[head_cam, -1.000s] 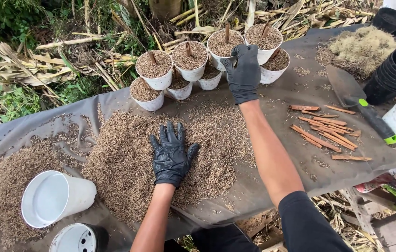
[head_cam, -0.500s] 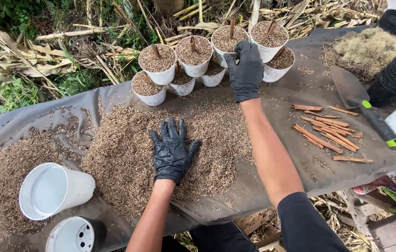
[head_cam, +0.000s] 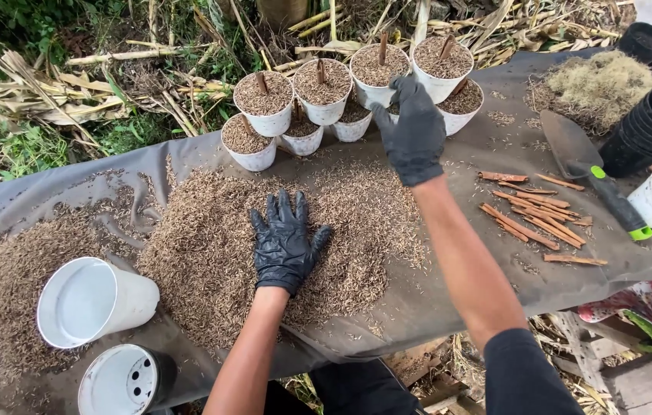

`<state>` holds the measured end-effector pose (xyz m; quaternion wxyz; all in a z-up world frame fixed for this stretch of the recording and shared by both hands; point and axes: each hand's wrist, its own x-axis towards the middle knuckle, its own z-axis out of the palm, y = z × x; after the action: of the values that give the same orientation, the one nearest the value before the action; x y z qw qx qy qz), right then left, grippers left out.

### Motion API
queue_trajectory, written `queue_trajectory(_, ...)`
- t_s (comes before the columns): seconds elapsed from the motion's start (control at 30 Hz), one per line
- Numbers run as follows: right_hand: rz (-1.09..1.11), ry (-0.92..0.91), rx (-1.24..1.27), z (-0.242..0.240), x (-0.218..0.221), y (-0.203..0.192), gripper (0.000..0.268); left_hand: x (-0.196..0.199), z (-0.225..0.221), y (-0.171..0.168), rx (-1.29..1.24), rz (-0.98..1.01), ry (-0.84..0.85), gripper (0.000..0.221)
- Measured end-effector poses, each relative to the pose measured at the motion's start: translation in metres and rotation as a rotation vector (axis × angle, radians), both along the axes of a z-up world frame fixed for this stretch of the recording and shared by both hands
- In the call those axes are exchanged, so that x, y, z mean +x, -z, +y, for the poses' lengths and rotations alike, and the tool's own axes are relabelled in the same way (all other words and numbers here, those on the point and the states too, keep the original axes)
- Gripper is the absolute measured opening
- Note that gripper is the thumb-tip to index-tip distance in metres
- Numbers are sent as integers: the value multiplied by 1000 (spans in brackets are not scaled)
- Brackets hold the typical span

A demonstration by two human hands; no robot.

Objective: Filling small pots with substrate, spraying them with a liquid, and planting wooden cuttings into the pots.

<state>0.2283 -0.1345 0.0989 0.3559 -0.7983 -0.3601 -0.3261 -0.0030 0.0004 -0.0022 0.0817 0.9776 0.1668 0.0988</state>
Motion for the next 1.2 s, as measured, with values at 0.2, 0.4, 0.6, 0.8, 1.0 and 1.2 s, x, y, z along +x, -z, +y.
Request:
queue_trajectory(0.2, 48, -125, -426, -45, -76, 21, 26, -12, 3, -14, -90, -50, -41, 84)
queue_trajectory(0.4, 185, -478, -469, -100, -103, 81, 31, -73, 11, -64, -128, -45, -235, 91)
queue_trajectory(0.6, 247, -352, -424, -132, -126, 80, 44, -118, 52, -17, -34, -215, -484, 85)
queue_trajectory(0.8, 482, -390, -246, -143, -142, 93, 43, -128, 73, 15, -1, -285, -484, 82)
queue_trajectory(1.0, 477, -294, -222, -162, -139, 105, 41, -99, 131, 31, -345, -645, -370, 53)
queue_trajectory(1.2, 487, -270, -168, -168, -144, 109, 36, -81, 168, 30, -348, -628, -465, 45)
